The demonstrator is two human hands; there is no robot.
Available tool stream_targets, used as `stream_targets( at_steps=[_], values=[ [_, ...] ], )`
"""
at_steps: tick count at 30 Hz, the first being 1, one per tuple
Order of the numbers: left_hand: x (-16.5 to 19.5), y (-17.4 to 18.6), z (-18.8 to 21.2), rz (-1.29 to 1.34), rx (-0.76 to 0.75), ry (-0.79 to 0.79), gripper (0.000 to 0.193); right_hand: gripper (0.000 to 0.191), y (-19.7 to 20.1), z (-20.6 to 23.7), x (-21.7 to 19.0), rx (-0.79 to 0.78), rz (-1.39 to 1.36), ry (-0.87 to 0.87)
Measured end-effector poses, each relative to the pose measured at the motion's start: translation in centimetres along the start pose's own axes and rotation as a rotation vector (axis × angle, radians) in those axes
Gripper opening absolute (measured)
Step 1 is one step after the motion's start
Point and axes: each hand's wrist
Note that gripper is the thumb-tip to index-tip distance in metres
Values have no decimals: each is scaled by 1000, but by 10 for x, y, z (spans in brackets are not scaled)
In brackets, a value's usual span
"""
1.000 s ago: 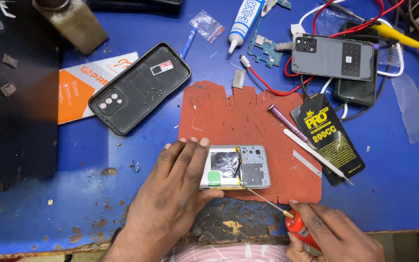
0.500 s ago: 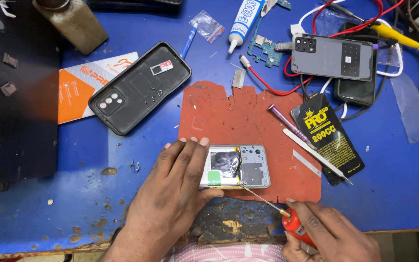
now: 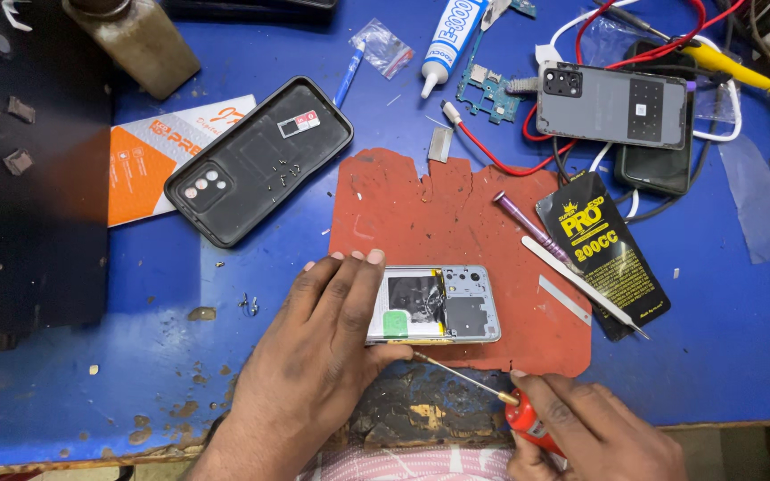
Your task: The person reassembles a disassembled smartphone on a workbench. They align the back cover, press the edges, and use a screwdriver to fasten screws around the frame. The phone is then powered on and unlocked to confirm functionality.
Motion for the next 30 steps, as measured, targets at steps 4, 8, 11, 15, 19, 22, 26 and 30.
stream_targets(
  at_steps=[4,8,11,15,19,22,26,30],
  values=[
    [-2,1,0,-35,10,-39,79,48,4,0,3,75,-42,-57],
    [-2,-1,1,-37,3,-20,79,56,10,4,17,-26,36,-84],
    [-1,-2,0,-33,-1,-5,81,58,8,10,23,-41,76,-110],
    [-1,-3,1,-40,-3,-7,81,65,5,12,27,-93,72,-62],
    [-2,-3,2,-62,-11,-16,79,63,2,10,26,-34,89,-16],
    [-2,-4,2,-56,-16,2,80,61,0,9,25,-27,83,-3],
    [-2,-5,2,-59,-17,-6,79,59,0,9,23,-30,44,-26],
    [-2,-4,2,-67,-19,-16,79,57,-1,8,21,-16,33,-25]
  ],
)
Point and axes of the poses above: each hand's wrist, its own z-axis away from the middle knuckle, its own y-axis out of the back of the hand, x = y × z, and after that the axes turned 1 degree about z, right-handed
